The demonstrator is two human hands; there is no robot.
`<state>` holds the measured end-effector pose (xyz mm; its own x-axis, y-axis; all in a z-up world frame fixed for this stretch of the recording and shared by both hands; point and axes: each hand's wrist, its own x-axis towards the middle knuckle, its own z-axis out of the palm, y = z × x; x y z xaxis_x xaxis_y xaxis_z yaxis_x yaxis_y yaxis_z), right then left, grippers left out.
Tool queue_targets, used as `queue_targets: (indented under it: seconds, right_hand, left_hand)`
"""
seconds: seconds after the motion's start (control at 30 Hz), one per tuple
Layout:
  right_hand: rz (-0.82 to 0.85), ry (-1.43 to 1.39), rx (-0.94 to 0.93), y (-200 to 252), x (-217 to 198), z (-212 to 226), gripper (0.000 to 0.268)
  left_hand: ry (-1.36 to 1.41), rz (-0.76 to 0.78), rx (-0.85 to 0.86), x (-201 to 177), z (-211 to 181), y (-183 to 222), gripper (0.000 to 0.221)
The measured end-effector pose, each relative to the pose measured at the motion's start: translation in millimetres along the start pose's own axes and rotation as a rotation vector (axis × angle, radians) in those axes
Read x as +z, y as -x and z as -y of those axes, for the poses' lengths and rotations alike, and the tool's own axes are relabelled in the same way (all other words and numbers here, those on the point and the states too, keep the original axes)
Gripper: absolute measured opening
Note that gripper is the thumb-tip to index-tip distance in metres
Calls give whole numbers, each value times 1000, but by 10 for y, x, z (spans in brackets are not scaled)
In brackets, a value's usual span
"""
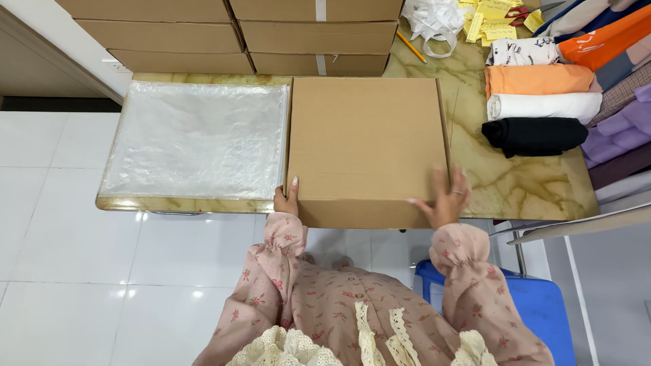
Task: The person wraps a white ribbon around a cardboard box, tying it into a bow on top. They then pick up a yellow sticky note and a pencil, write on the note, and place it on the box.
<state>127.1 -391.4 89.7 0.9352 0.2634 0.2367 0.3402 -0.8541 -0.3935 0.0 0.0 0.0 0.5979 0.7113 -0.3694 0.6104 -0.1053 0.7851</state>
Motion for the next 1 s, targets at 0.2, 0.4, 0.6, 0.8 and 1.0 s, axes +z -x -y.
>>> queue_targets:
  seconds: [0.2,0.4,0.6,0.8,1.0]
  right_hand:
    - [357,244,-450,-208,317,851,130]
    - [417,289,-475,-210,446,1352,137]
    - [351,252,-528,-179,530,1248,130]
    - [291,214,-528,-222,704,1112,119]
    - [256,206,-526,-223,676,1180,119]
  left_hand:
    - [-34,0,10,-14,20,-16,82]
    - [32,13,-15,-49,4,15,75]
    - [79,-6,-10,-93,-78,138,75]
    - [130,-38,59,-10,135,45,65]
    - [139,-235,369,-122,-465,323,63]
